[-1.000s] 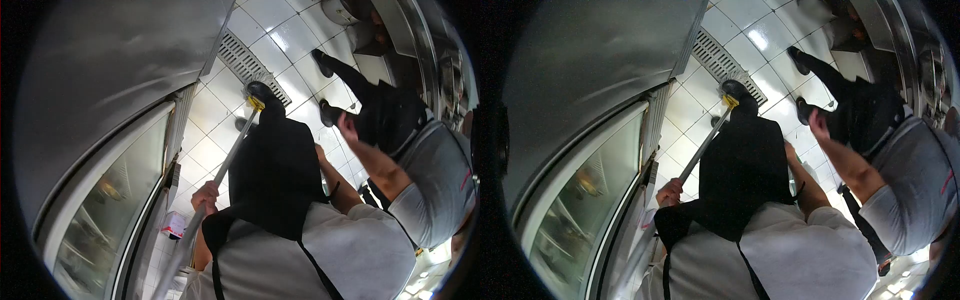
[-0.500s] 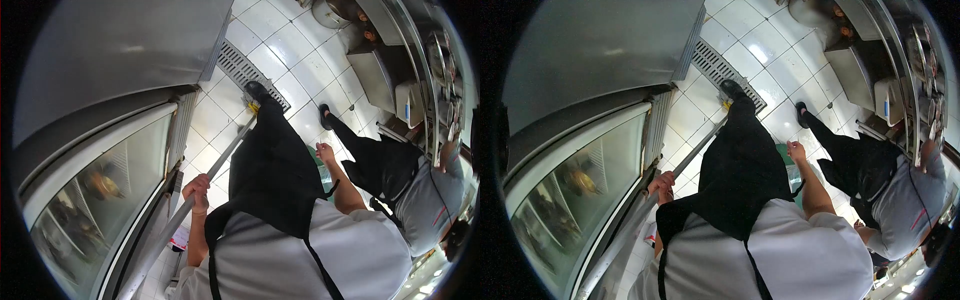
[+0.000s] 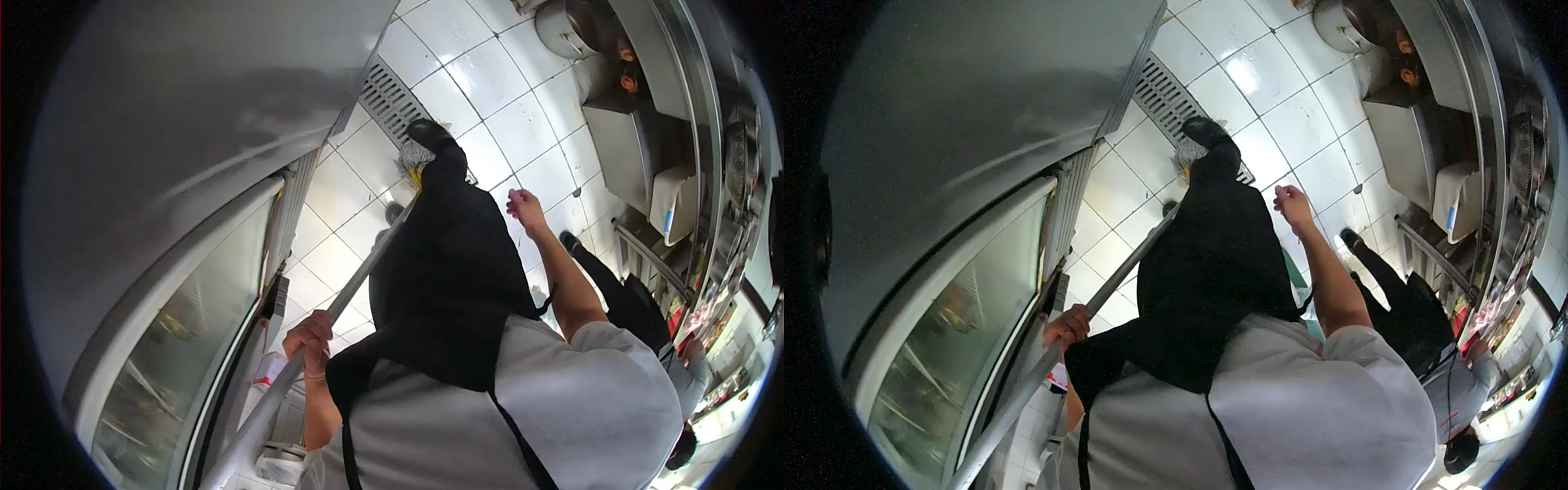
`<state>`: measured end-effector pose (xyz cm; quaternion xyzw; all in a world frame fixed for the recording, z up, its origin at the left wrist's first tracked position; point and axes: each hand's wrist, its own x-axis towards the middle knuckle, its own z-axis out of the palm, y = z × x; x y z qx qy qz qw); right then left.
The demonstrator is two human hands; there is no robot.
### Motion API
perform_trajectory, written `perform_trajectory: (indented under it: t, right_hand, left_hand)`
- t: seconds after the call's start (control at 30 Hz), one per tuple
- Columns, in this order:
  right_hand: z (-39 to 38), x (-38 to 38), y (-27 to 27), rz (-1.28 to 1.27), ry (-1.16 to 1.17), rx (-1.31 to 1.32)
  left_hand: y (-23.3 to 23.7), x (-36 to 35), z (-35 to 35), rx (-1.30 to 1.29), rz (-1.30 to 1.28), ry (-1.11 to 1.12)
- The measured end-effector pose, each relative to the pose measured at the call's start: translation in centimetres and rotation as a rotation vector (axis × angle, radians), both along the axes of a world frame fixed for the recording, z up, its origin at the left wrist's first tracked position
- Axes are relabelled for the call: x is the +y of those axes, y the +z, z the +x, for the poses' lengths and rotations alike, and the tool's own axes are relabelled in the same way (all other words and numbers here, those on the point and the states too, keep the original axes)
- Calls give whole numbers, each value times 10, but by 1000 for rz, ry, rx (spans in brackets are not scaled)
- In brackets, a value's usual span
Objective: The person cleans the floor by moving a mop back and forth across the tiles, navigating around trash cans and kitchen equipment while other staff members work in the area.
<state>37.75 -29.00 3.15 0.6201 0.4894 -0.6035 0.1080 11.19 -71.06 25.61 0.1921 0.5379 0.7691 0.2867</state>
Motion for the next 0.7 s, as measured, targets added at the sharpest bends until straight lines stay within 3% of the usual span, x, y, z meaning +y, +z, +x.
perform_trajectory:
  t: [0.17, 0.4, 0.53, 0.7]
  right_hand:
    - [-11, -16, 33, 99, 109, 19]
    - [56, -39, 68, 280, 728, -255]
    - [72, -20, 78, 208, 720, -319]
    - [34, 4, 75, 236, 785, -273]
  left_hand:
    - [19, -31, 23, 38, -155, 111]
    - [3, -84, 52, -1, -95, 223]
    - [-2, -96, 62, -44, -124, 288]
    - [-6, -99, 72, -97, -122, 343]
